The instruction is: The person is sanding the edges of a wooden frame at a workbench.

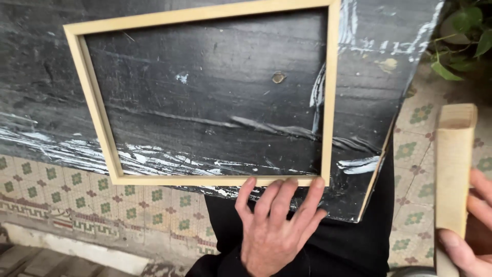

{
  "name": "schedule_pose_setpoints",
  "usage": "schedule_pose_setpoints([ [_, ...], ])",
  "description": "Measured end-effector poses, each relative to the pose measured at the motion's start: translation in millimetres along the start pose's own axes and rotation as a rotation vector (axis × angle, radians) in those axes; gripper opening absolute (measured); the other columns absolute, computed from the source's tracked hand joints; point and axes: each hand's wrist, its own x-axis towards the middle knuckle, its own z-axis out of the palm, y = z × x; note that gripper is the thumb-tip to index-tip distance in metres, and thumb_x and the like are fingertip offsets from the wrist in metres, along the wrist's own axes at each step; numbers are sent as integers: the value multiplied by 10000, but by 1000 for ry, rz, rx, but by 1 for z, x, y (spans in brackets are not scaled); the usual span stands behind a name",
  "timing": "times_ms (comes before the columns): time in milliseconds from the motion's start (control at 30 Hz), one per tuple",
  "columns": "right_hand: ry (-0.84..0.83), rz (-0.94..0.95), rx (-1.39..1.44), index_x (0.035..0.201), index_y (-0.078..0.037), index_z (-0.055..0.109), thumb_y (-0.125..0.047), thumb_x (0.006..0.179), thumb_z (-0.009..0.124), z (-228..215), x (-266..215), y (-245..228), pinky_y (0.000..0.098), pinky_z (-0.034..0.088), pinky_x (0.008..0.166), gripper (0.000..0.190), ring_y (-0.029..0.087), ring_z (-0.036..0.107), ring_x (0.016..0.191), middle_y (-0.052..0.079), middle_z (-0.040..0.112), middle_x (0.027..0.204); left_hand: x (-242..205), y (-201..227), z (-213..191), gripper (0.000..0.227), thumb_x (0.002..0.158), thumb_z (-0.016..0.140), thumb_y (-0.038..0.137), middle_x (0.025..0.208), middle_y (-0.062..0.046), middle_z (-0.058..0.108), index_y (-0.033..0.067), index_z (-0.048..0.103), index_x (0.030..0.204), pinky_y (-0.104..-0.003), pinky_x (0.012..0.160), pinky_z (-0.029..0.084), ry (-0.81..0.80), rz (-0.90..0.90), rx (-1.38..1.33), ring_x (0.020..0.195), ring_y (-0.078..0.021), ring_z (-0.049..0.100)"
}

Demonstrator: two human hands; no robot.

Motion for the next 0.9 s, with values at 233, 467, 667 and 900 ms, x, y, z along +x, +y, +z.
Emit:
schedule_pose_setpoints([
  [233,91,-326,-29,1362,14,548,-46,764,705,25,-2,-34,492,479,1142,620,335,520,1375,296,439,1607,1,18,0,552,952,771,416,1414,-48,549,150,636,1417,-526,1159,364,-60,275,-142,1326,-197,505],
  [467,117,-430,122,1396,1,579,12,804,728,29,-15,-53,469,460,1195,611,310,546,1364,307,449,1578,73,-18,-36,294,1025,688,214,1056,-110,613,48,628,1261,-431,808,481,148,-18,-234,935,-302,607],
  [667,152,-491,171,1378,10,585,45,806,724,22,-25,-51,457,482,1169,590,323,564,1358,322,441,1590,161,-39,48,399,869,740,334,929,-158,624,-1,600,1035,-489,553,508,163,-104,-83,736,-367,668],
  [900,250,-296,61,1348,62,582,103,798,665,19,-30,-89,458,497,1122,557,354,555,1393,326,421,1634,84,0,-14,485,833,696,117,1022,-130,588,-10,579,1286,-487,635,509,40,112,-248,881,-326,655],
])
